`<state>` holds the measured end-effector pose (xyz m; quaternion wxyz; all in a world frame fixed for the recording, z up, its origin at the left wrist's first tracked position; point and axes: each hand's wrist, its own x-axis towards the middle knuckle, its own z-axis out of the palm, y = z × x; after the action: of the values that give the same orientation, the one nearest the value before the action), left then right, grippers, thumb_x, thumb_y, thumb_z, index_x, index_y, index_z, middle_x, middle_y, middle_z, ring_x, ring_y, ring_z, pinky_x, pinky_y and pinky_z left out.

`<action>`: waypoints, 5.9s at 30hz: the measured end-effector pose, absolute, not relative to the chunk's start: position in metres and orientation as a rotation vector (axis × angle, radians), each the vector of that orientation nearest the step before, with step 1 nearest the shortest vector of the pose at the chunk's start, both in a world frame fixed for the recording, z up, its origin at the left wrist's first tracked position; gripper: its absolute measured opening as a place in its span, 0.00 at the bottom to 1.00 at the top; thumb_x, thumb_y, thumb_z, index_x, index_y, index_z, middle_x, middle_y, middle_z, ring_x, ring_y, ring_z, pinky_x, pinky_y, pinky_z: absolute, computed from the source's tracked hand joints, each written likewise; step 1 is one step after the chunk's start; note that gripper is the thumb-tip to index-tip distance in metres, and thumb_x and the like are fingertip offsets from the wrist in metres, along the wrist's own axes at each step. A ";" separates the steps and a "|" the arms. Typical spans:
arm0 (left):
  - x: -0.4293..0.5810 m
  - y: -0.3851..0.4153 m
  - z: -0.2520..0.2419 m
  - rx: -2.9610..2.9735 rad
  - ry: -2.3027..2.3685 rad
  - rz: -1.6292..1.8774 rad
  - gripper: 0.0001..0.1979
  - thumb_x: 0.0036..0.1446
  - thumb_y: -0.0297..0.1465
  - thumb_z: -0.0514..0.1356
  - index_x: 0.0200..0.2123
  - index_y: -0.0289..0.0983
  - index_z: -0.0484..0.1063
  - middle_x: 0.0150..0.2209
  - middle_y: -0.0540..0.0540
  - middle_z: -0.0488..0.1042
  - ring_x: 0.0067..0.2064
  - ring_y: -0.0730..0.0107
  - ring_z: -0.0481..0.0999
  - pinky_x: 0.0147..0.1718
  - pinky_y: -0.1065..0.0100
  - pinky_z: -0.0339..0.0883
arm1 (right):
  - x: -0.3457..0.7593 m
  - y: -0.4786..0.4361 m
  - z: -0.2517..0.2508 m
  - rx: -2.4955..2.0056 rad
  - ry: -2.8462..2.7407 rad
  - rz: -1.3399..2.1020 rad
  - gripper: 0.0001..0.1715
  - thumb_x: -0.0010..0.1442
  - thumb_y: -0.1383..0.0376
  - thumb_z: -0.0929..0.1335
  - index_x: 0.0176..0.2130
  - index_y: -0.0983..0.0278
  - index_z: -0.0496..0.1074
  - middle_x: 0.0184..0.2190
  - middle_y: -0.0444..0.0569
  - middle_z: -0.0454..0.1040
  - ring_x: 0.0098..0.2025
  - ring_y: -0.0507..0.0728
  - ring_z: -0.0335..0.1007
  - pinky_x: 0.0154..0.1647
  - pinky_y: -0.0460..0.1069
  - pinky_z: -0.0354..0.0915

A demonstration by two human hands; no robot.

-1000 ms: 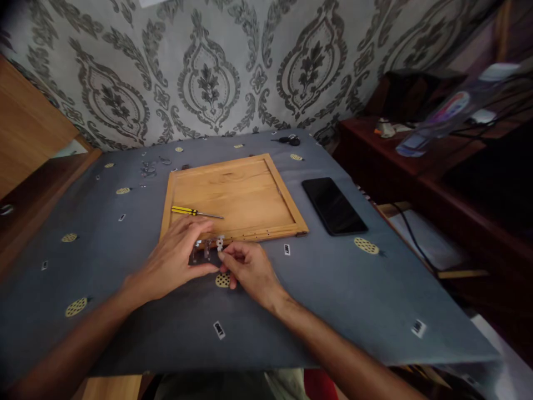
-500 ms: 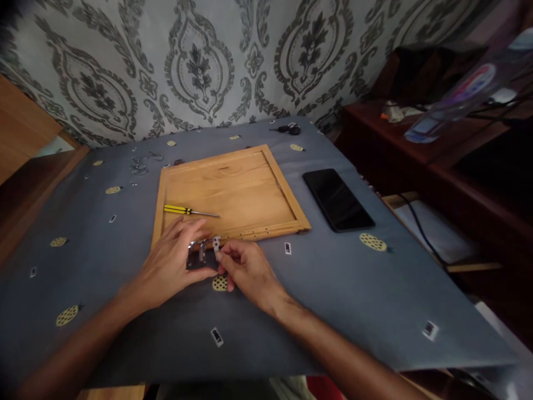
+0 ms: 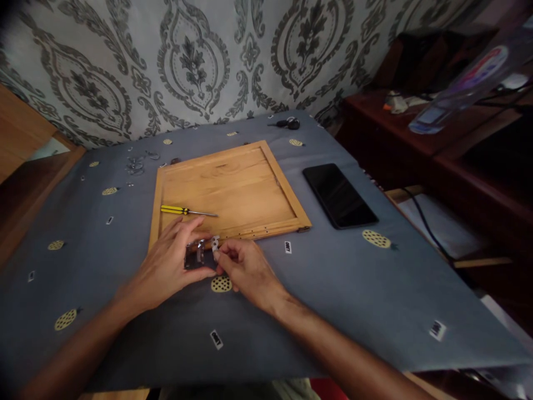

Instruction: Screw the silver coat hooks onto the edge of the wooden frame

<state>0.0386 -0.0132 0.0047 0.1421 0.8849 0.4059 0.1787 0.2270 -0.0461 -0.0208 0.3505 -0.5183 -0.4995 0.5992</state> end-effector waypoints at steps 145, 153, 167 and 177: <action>0.051 -0.014 0.004 2.464 1.318 0.520 0.40 0.49 0.30 0.73 0.60 0.38 0.56 0.46 0.42 0.78 0.53 0.45 0.75 0.53 0.42 0.67 | 0.240 -0.055 -0.023 -1.315 -2.141 0.189 0.21 0.65 0.75 0.61 0.51 0.69 0.77 0.50 0.55 0.81 0.44 0.58 0.82 0.43 0.51 0.79; 0.052 -0.014 0.005 2.447 1.322 0.515 0.40 0.49 0.30 0.72 0.61 0.37 0.57 0.48 0.40 0.77 0.55 0.44 0.74 0.55 0.41 0.66 | 0.239 -0.055 -0.026 -1.318 -2.004 0.372 0.27 0.67 0.73 0.58 0.62 0.68 0.67 0.50 0.55 0.81 0.44 0.58 0.82 0.42 0.50 0.79; 0.051 -0.015 0.002 2.495 1.342 0.528 0.41 0.48 0.30 0.73 0.60 0.39 0.55 0.48 0.41 0.76 0.53 0.48 0.75 0.52 0.48 0.70 | 0.238 -0.056 -0.036 -1.321 -2.046 0.374 0.29 0.65 0.76 0.57 0.63 0.65 0.62 0.43 0.52 0.84 0.37 0.57 0.84 0.38 0.51 0.80; 0.052 -0.016 0.004 2.462 1.323 0.505 0.41 0.47 0.30 0.74 0.60 0.38 0.55 0.47 0.42 0.76 0.53 0.49 0.74 0.52 0.49 0.69 | 0.237 -0.057 -0.033 -1.295 -2.047 0.369 0.31 0.65 0.78 0.57 0.64 0.63 0.59 0.40 0.50 0.84 0.34 0.55 0.83 0.36 0.48 0.79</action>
<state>0.0518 -0.0157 0.0036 0.1502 0.8569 0.4606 0.1758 0.2366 -0.0574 -0.0327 0.3389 -0.4972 -0.7861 0.1417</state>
